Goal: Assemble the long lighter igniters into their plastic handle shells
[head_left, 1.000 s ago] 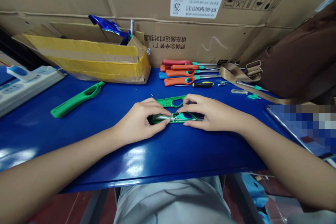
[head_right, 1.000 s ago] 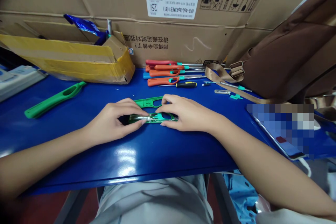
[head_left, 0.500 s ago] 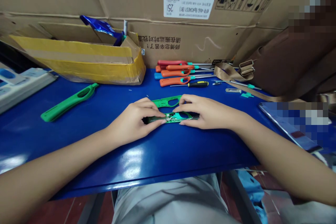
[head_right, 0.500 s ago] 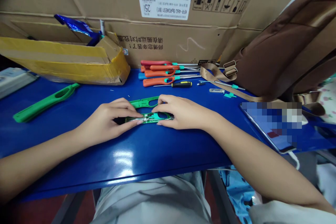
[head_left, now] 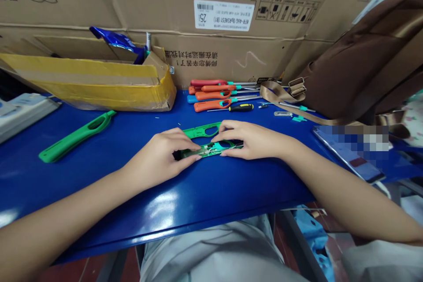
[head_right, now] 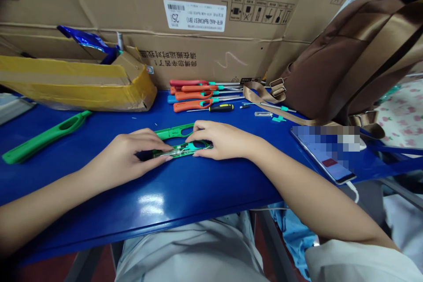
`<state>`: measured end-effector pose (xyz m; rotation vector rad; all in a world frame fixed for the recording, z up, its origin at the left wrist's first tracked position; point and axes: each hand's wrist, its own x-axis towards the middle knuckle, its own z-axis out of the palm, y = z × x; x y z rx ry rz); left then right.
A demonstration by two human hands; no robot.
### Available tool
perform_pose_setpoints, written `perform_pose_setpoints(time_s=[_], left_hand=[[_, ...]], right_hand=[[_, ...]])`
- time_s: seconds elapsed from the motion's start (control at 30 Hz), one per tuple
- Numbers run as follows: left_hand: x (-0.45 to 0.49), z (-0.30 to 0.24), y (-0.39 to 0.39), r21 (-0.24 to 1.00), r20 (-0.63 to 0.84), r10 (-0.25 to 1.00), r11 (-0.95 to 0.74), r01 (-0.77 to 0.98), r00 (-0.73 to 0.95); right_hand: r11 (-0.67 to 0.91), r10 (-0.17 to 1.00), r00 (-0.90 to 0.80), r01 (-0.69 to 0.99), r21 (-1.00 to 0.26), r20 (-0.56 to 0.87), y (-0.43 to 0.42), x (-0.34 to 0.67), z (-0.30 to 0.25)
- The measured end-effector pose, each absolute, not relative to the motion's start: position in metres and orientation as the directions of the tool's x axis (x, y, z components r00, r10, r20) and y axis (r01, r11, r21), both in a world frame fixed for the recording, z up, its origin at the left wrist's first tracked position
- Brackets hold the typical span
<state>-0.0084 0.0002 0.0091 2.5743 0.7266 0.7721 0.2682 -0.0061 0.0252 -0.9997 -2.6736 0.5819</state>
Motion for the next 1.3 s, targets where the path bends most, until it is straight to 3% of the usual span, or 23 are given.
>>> perform_pose_setpoints(time_s=[0.27, 0.43, 0.57, 0.9, 1.07, 1.3], left_hand=[[-0.01, 0.011, -0.004, 0.389, 0.372, 0.55, -0.824, 0.412, 0.748], [-0.012, 0.013, -0.005, 0.389, 0.349, 0.551, -0.821, 0.417, 0.758], [-0.011, 0.012, -0.005, 0.396, 0.355, 0.55, -0.821, 0.412, 0.756], [-0.006, 0.008, -0.008, 0.378, 0.399, 0.532, -0.838, 0.395, 0.747], [-0.005, 0.007, -0.009, 0.373, 0.413, 0.517, -0.847, 0.379, 0.75], [-0.005, 0.005, -0.009, 0.344, 0.422, 0.503, -0.858, 0.38, 0.754]], right_hand=[[0.667, 0.671, -0.737, 0.557, -0.495, 0.075, -0.005, 0.27, 0.024], [0.713, 0.655, -0.73, 0.512, -0.479, 0.196, -0.007, 0.266, 0.02], [0.682, 0.705, -0.65, 0.513, -0.521, 0.284, -0.006, 0.254, 0.008], [0.51, 0.839, -0.48, 0.526, -0.681, 0.257, -0.004, 0.244, -0.001], [0.584, 0.784, -0.556, 0.514, -0.628, 0.275, -0.007, 0.247, 0.005], [0.734, 0.653, -0.727, 0.539, -0.412, 0.211, -0.01, 0.252, 0.012]])
